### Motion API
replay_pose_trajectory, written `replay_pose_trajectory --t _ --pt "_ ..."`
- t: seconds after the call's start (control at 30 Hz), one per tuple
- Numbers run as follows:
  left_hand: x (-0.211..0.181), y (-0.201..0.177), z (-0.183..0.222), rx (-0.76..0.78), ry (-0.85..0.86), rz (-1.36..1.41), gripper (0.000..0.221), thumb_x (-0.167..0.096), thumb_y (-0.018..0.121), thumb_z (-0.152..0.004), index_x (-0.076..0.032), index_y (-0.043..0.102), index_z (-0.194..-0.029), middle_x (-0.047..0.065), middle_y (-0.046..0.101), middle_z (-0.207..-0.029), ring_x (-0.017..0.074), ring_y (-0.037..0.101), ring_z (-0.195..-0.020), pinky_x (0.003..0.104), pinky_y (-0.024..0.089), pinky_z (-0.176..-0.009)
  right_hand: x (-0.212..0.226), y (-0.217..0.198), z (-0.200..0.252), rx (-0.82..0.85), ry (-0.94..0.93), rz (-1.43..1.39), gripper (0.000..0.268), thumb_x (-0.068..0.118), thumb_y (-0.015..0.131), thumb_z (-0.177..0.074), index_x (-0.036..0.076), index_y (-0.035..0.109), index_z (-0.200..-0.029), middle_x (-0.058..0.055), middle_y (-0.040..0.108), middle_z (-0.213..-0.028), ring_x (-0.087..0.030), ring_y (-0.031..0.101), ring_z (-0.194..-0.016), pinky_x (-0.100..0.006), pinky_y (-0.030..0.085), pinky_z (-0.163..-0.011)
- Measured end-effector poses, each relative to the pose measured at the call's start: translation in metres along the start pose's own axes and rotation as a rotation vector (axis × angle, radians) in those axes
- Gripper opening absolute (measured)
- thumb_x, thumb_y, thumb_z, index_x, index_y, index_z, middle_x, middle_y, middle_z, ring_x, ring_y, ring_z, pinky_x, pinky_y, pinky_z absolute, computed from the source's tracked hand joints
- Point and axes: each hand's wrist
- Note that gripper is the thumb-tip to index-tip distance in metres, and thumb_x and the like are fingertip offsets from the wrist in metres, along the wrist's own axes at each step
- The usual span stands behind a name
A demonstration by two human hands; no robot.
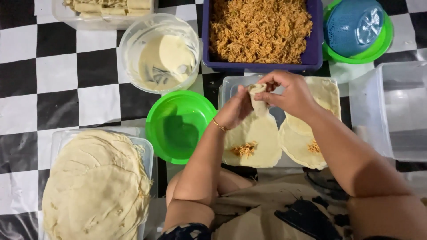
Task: Assembling food wraps by peeling thin wrappers, adding filling by hand, and rolling them into shape.
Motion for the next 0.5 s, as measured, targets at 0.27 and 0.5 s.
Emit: replay_pose_trajectory --t 0.27,0.5 --pt "-0.027 0.069 0.034 0.122 0.026 0.713 0.109 -0.099 0.022 -0.087 -0.013 0.051 -0.149 0.016 0.063 -0.140 0.0343 0.062 -0.130 0.053 0.048 -0.113 0.030 0.010 0.065 -0.202 -0.431 0.717 0.094 0.084 0.026 -0.094 0.016 0.053 -0.155 -0.023 0.045 -0.153 -0.044 0.043 -0.138 -0.054 0.031 -0.106" --pt "-0.034 0.147 0.059 -0.034 0.033 0.333 0.113 -0.090 -0.001 -0.089 -0.008 0.027 -0.161 0.019 0.029 -0.164 0.0399 0.027 -0.150 0.055 0.028 -0.121 0.031 -0.018 0.123 -0.198 0.040 0.224 0.068 0.030 0.064 -0.101 0.006 0.040 -0.160 -0.023 0.047 -0.147 -0.041 0.050 -0.130 -0.049 0.042 -0.104"
Point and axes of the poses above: each hand's wrist, its own z-axis away from the middle knuckle, its own y-axis out of the palm, x = y × z
